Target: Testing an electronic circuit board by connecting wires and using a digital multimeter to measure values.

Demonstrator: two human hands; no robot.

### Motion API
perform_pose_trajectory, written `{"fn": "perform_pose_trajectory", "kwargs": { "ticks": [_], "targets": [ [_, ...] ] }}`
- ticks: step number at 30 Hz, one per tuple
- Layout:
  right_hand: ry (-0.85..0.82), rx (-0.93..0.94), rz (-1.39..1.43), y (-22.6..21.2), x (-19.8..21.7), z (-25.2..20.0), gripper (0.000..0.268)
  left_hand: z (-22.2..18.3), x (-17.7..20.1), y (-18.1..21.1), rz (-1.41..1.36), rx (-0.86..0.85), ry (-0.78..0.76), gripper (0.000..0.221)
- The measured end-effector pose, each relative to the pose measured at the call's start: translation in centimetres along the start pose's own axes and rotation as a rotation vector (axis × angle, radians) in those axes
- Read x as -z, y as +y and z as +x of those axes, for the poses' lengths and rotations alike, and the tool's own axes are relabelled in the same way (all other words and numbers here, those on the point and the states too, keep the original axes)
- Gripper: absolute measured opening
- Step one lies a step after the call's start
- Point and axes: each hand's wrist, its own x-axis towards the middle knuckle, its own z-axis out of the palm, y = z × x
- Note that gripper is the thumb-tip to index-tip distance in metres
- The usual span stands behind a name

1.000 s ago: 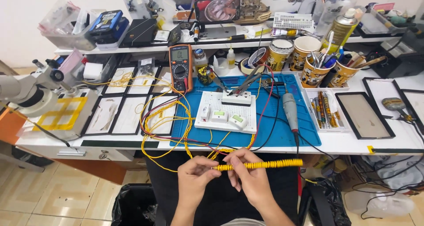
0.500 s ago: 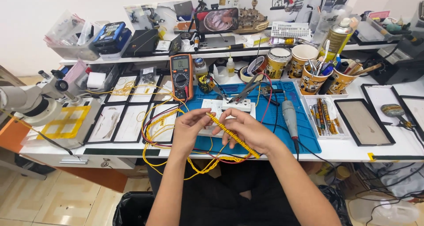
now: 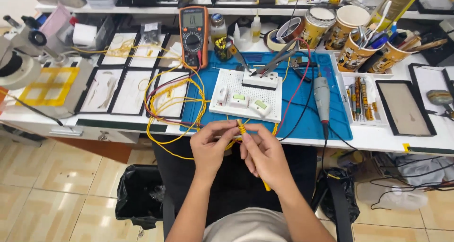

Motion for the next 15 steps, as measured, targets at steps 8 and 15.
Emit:
{"fn": "perform_pose_trajectory", "kwargs": {
  "ticks": [8, 15],
  "targets": [
    [0.077, 0.167, -0.272, -0.1, 0.1, -0.7, 0.025, -0.7, -0.2, 4.4, 0.379, -0.364, -0.115, 0.023],
    [0.073, 0.216, -0.262, 1.8, 0.5, 1.3, 0.02, 0.3, 0.2, 3.0, 0.621, -0.584, -0.202, 0.025]
  ]
}}
